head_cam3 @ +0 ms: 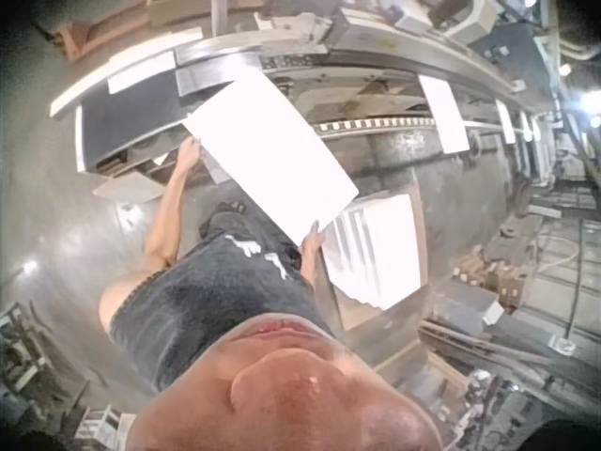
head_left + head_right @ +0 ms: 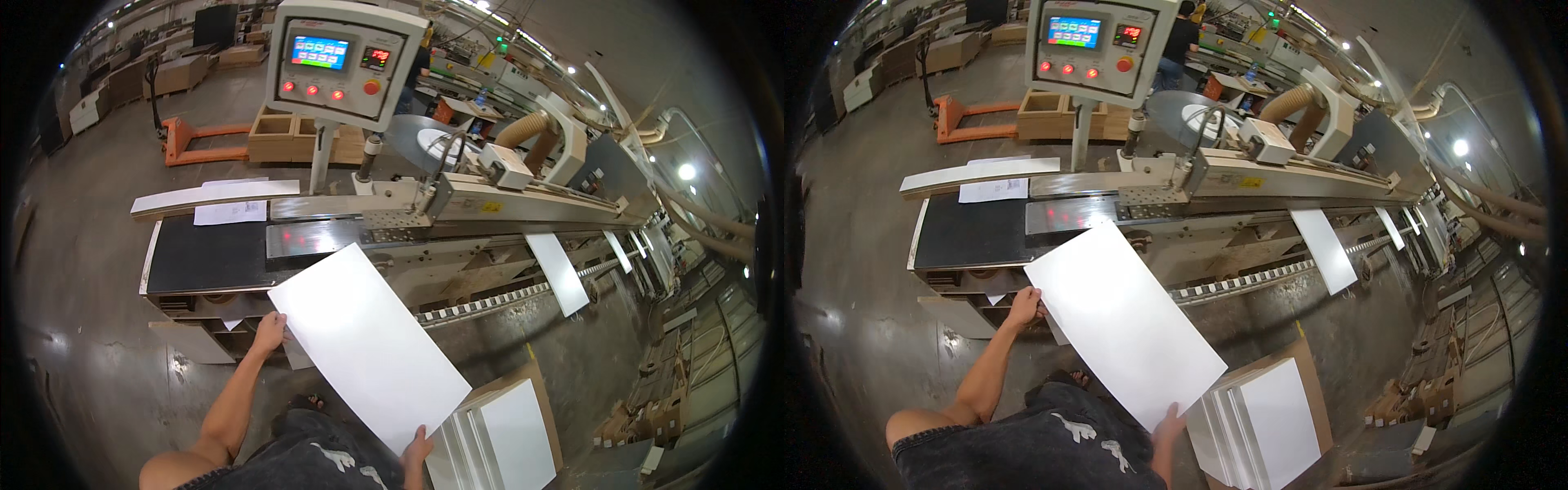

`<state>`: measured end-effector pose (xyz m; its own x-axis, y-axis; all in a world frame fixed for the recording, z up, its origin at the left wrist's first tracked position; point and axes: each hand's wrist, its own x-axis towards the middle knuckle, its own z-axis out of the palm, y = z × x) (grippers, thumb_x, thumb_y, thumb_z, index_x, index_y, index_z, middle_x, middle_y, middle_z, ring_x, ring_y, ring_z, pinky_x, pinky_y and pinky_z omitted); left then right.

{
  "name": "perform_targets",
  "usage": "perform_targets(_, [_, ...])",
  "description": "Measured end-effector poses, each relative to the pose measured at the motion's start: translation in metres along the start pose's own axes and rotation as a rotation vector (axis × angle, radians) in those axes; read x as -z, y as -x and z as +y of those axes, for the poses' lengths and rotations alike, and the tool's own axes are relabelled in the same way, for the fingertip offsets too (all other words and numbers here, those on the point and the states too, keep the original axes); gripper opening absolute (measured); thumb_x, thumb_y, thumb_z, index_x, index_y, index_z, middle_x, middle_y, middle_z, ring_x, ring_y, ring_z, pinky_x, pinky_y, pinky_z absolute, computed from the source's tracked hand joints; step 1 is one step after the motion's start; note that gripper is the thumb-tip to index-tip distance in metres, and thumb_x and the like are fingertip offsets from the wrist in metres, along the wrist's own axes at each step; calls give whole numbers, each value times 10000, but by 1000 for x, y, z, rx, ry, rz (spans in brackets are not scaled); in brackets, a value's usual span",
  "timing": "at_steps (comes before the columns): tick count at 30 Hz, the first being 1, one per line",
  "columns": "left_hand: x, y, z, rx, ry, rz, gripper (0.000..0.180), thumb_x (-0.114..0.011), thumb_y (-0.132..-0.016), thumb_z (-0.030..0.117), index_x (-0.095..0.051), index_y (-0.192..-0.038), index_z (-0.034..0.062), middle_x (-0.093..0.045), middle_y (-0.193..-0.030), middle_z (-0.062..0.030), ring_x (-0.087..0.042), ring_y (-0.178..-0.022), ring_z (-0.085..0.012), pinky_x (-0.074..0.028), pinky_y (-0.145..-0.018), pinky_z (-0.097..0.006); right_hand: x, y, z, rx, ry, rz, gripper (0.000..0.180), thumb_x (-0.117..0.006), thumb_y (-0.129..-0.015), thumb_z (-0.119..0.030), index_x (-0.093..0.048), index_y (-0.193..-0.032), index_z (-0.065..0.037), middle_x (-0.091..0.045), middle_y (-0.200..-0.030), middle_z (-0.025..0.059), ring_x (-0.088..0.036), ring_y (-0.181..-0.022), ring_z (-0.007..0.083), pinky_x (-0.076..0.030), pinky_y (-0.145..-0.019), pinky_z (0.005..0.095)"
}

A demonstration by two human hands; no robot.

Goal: The person repeatedly picks up white rectangular panels from a conveyor belt and stacks them on a cardboard sheet on the floor. The person handles the panels one at a time, aligning them into a growing pile.

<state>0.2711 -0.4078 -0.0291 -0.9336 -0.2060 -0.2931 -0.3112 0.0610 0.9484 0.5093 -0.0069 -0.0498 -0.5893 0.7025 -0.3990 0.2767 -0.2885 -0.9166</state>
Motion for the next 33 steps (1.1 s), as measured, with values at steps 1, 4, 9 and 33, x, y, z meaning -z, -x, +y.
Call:
perform_targets(1, [2,-3,-2,3,-34,-9,326,-459,-1045,251,-552,-884,-17,-632,-728,-97,-670,-599,-199,-522,-515,-312,-13,8,2,6,32,-36,448,-525,-1013,-186,-446,-1351,96,-567,-1282,208,-593,-1127,295,-494,-948,419])
perform_targets(4, [-3,-2,-7,42,-41,-159,321,-436,-1066,276,-547,-976,-13,-632,-764,-86,-666,-617,-182,-530,-539,-302,-50,39,-5,-28,43,-137,499,-568,-974,-97,-398,-1404,89,-508,-1375,223,-546,-1214,300,-459,-1006,414])
perform_targets(9, [-9,11,10,22,-155,-144,353,-410,-1059,287,-531,-937,-21,-634,-668,-147,-664,-549,-224,-533,-538,-349,-103,82,-21,-188,238,-379,530,-614,-969,-142,-378,-1393,73,-580,-1257,204,-609,-1098,307,-514,-917,409])
perform_targets(33, [-24,-69,27,126,128,-275,204,-460,-1048,208,-498,-943,38,-577,-700,-66,-566,-513,-146,-498,-479,-303,-187,101,-47,-99,247,-236,368,-564,-1006,-256,-552,-1013,111,-606,-686,139,-559,-436,196,-440,-373,319])
